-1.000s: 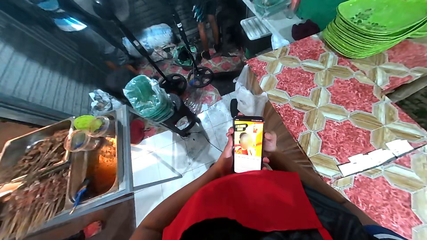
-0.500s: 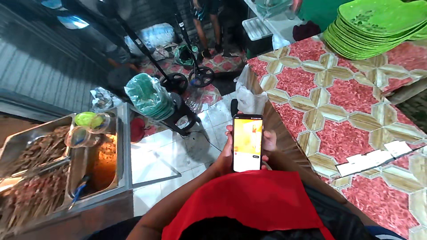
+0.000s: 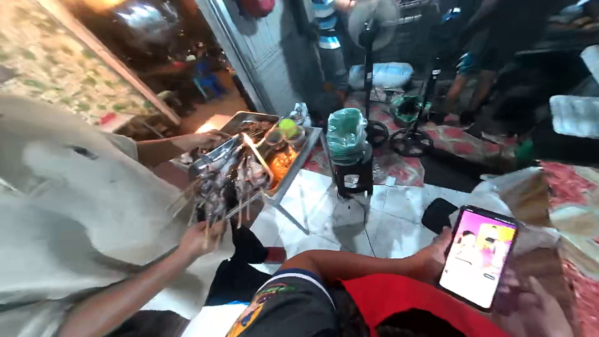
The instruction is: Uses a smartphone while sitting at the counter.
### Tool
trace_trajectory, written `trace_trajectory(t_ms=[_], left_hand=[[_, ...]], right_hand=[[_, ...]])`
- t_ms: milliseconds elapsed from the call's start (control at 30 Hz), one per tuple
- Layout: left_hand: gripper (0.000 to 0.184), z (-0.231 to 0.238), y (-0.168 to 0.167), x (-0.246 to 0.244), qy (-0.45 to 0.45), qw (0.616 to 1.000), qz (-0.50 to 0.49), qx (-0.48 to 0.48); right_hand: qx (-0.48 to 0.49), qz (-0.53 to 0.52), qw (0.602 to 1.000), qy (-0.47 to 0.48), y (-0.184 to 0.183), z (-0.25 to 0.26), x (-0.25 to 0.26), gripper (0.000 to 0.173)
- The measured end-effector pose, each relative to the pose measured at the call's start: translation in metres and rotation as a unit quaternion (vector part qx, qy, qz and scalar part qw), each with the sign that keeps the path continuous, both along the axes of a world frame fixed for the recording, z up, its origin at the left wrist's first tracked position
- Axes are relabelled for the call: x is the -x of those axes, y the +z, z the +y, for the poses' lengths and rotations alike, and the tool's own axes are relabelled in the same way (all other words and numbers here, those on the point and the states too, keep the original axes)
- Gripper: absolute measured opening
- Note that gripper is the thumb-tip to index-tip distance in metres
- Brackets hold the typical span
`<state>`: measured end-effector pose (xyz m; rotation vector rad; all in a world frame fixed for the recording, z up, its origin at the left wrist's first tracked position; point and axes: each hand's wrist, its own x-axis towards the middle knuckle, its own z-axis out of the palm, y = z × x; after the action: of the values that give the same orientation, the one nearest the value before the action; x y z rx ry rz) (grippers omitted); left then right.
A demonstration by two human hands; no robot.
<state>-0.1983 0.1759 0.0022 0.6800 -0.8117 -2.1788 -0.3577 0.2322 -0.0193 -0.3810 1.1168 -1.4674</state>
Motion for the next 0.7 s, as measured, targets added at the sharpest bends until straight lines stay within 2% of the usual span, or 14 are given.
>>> trace_trajectory(t_ms=[67, 100, 133, 167, 233, 267, 300, 333, 367, 433, 467, 533, 600, 700], left_hand=[[0.075, 0.0, -0.005, -0.008, -0.003, 0.999, 0.039, 0.033], [0.072, 0.005, 0.007, -0.018, 0.003, 0.996, 0.059, 0.072], [0.066, 0.016, 0.046, -0.033, 0.021, 0.993, 0.048, 0.107], [0.054, 0.033, 0.119, -0.049, 0.063, 0.994, -0.028, 0.088], [0.025, 0.049, 0.261, -0.054, 0.124, 0.955, -0.27, 0.023], [0.025, 0.052, 0.295, -0.052, 0.096, 0.937, -0.334, -0.017], [0.029, 0.054, 0.299, -0.048, 0.084, 0.929, -0.356, -0.055], [0.036, 0.056, 0.272, -0.044, 0.083, 0.934, -0.341, -0.068], [0.048, 0.058, 0.21, -0.046, 0.073, 0.961, -0.263, -0.044], [0.072, 0.049, 0.029, -0.056, 0.042, 0.995, -0.003, 0.094], [0.079, 0.048, -0.019, -0.054, 0.057, 0.994, 0.051, 0.082], [0.08, 0.06, -0.038, -0.059, 0.096, 0.994, 0.033, 0.039], [0.082, 0.078, -0.031, -0.072, 0.11, 0.994, 0.022, 0.013], [0.078, 0.108, -0.026, -0.091, 0.135, 0.99, 0.021, 0.032]], right_hand=[[-0.01, 0.019, 1.0, 0.017, 0.006, 0.01, -0.006, 0.055], [-0.006, 0.031, 0.999, 0.043, 0.009, 0.014, -0.01, 0.055], [0.007, 0.03, 0.996, 0.078, 0.008, 0.019, -0.011, 0.053], [0.014, 0.011, 0.994, 0.107, 0.003, 0.023, -0.012, 0.049], [0.021, -0.009, 0.991, 0.13, -0.012, 0.026, -0.013, 0.043], [0.011, -0.001, 0.99, 0.143, -0.018, 0.024, -0.013, 0.042], [0.006, 0.006, 0.987, 0.159, -0.025, 0.022, -0.011, 0.04], [0.004, 0.015, 0.985, 0.172, -0.026, 0.021, -0.013, 0.037], [0.006, 0.001, 0.982, 0.191, -0.026, 0.021, -0.017, 0.037], [0.024, -0.048, 0.969, 0.241, -0.027, 0.023, -0.028, 0.041], [0.047, -0.071, 0.958, 0.275, -0.029, 0.026, -0.033, 0.043], [0.071, -0.108, 0.943, 0.306, -0.027, 0.032, -0.046, 0.042], [0.068, -0.111, 0.943, 0.307, -0.019, 0.041, -0.06, 0.038], [0.096, -0.087, 0.93, 0.344, -0.032, 0.057, -0.069, 0.045]])
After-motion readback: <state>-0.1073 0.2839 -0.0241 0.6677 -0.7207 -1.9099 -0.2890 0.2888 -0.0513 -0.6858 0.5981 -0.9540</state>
